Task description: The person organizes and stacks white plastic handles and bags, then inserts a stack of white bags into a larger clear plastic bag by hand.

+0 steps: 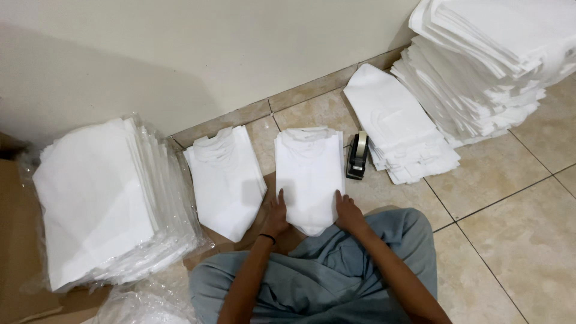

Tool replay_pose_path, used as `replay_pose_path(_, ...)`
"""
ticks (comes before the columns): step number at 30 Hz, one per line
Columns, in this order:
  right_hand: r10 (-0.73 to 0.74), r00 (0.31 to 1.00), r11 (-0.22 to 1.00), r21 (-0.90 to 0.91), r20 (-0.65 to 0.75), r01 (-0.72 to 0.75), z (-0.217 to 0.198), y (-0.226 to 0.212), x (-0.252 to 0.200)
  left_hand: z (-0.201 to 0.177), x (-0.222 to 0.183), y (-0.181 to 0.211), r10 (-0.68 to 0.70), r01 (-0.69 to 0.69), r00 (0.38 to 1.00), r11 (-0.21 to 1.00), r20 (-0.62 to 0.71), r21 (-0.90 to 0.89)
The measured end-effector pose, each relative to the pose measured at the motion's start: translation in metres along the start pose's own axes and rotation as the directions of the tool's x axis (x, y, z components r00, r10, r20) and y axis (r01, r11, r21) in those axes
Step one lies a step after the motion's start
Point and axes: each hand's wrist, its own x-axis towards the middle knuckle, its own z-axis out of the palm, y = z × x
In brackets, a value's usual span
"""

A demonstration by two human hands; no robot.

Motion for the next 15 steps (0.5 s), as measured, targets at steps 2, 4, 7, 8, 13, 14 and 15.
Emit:
replay_pose_path(2, 0.005, 1.000, 1.000, 0.031, -0.030, -0.004, 0.002, -0.002, -0.009, -0.011, -0.008, 0.002, 0.015, -0.019, 1.000, 0.985, 0.022, 0.172)
replay_pose_path(4, 0.010, 0.998, 0.998, 0.062, -0.061, -0.007, 0.005, -0.001, -0.014, -0.031, -0.021, 0.004, 0.027, -0.041, 0.999, 0.940, 0.044, 0.338)
replay_pose_path(7, 0.002, 0.991, 0.984, 0.178, -0.131, 0.021, 0.017, 0.014, -0.009, -0.058, -0.041, 0.006, 0.067, -0.079, 0.995, 0.980, -0.072, -0.183)
replay_pose_path(8, -0.024, 0.989, 0.979, 0.197, -0.149, 0.053, 0.026, 0.023, -0.002, -0.057, -0.043, 0.005, 0.077, -0.103, 0.992, 0.951, -0.099, -0.292)
replay_pose_path(13, -0.100, 0.958, 0.953, 0.252, -0.268, 0.170, 0.035, 0.034, 0.003, 0.005, -0.005, -0.025, 0.128, -0.259, 0.943, 0.862, -0.306, -0.435)
replay_pose_path(14, -0.093, 0.960, 0.950, 0.265, -0.264, 0.165, 0.033, 0.034, 0.005, 0.002, -0.007, -0.023, 0.124, -0.240, 0.945, 0.891, -0.301, -0.385)
replay_pose_path(15, -0.086, 0.962, 0.947, 0.279, -0.259, 0.160, 0.031, 0.033, 0.007, 0.000, -0.008, -0.021, 0.119, -0.220, 0.948, 0.917, -0.296, -0.333)
